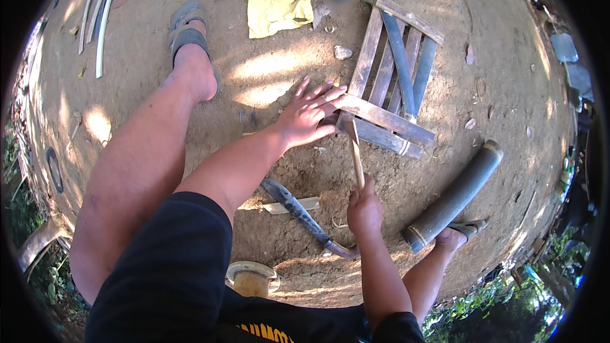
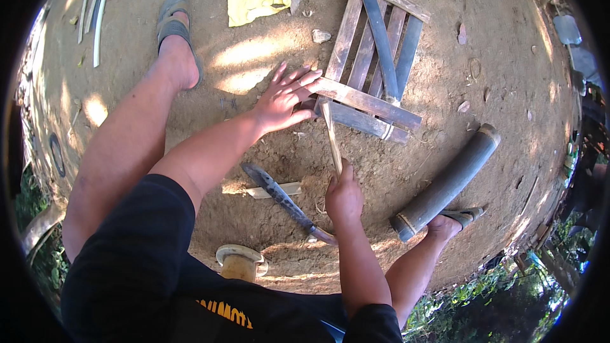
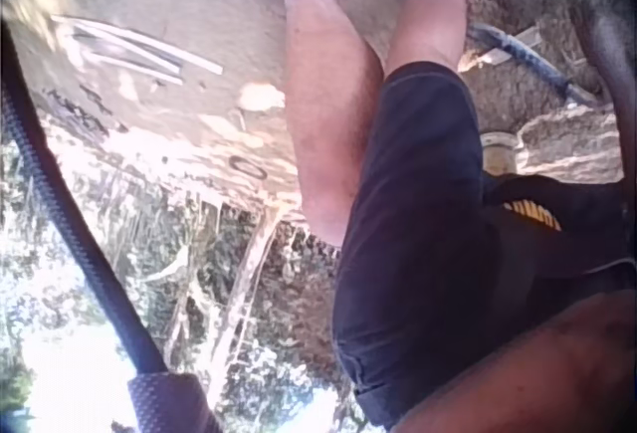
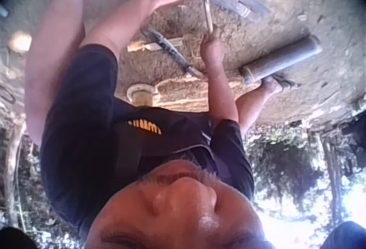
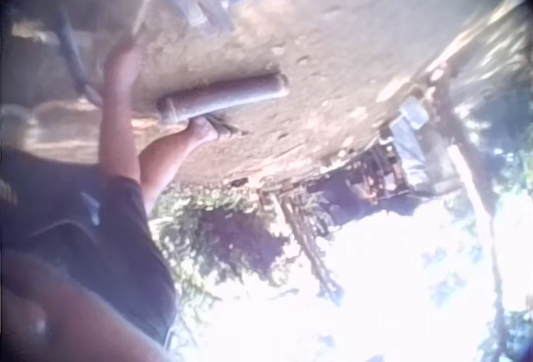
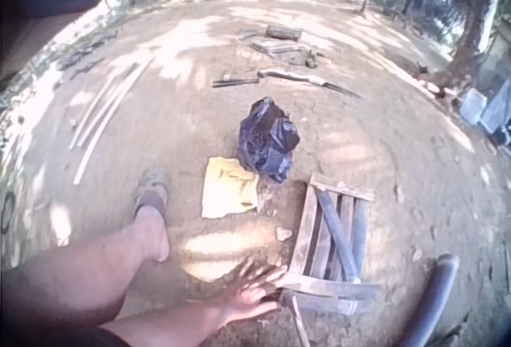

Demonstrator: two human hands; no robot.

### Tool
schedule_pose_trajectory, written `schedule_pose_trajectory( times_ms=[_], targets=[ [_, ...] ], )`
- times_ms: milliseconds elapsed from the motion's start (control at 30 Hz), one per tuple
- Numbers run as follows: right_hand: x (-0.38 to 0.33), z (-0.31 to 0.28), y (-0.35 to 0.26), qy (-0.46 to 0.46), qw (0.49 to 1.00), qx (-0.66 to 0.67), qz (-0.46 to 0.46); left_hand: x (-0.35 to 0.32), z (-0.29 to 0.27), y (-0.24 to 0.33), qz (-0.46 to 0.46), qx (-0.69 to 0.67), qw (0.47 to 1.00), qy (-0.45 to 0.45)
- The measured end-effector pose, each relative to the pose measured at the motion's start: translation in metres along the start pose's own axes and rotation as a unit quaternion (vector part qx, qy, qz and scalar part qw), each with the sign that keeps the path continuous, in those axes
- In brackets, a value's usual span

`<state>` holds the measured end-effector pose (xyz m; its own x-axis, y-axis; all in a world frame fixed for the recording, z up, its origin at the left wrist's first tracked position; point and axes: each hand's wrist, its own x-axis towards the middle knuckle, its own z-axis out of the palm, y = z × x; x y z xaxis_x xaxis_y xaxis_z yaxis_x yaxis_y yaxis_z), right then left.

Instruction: The person constructs a wooden frame by hammering slats together, carving notches into wood with a large knife, and using a hammer to secure pieces.

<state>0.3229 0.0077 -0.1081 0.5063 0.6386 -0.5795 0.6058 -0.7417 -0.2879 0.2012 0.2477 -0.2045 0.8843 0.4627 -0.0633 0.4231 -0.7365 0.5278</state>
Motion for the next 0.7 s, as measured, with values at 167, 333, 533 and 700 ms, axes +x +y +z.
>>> schedule_pose_trajectory(
  times_ms=[167,333,533,700],
  targets=[
    [-0.009,-0.005,0.003,0.110,0.987,0.106,-0.044,0.003,-0.005,0.002,0.000,-0.008,1.000,-0.010],
    [-0.031,0.009,0.023,0.132,0.984,0.098,-0.061,-0.004,-0.008,0.012,-0.028,0.045,0.999,-0.013],
    [-0.078,0.040,0.075,0.141,0.984,0.111,0.008,-0.043,0.003,0.067,-0.116,0.006,0.993,0.003],
    [-0.086,0.042,0.089,0.085,0.985,0.129,0.083,-0.111,0.013,0.101,-0.224,-0.089,0.969,0.049]
  ],
)
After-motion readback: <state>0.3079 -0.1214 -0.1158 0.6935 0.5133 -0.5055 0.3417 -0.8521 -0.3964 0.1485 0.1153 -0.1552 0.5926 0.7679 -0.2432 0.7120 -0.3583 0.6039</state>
